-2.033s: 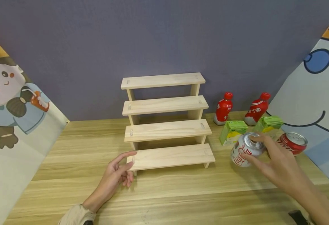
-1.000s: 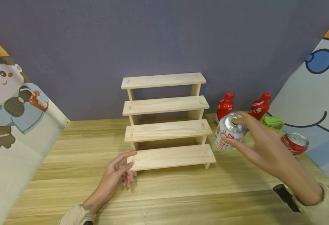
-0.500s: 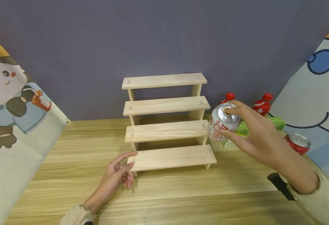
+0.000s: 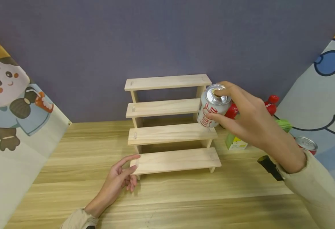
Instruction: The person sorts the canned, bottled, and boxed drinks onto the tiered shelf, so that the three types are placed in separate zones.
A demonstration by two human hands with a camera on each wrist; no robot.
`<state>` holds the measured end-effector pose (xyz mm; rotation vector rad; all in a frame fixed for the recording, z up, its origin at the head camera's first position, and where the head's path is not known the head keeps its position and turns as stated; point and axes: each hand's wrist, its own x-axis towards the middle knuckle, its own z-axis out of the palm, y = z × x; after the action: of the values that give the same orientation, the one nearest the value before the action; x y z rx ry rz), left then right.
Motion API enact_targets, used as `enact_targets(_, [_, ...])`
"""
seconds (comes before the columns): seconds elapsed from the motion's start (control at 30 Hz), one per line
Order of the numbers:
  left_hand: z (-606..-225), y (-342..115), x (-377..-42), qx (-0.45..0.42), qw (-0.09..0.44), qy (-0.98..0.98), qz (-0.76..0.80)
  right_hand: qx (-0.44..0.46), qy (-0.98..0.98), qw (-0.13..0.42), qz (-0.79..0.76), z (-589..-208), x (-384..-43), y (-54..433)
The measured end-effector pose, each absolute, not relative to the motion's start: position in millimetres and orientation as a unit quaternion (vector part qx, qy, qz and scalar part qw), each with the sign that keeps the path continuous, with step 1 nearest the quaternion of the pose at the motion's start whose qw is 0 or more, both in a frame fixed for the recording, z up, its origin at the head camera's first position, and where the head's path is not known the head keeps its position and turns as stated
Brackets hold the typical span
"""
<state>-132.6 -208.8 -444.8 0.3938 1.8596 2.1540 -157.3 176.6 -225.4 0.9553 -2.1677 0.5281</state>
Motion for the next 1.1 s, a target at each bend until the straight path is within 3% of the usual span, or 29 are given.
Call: enact_targets(1.1, [-445.4, -209.0, -133.1, 0.136, 0.139, 0.633, 0.749, 0.406, -0.809, 0.325, 0.275, -173.8, -246.3, 87.0])
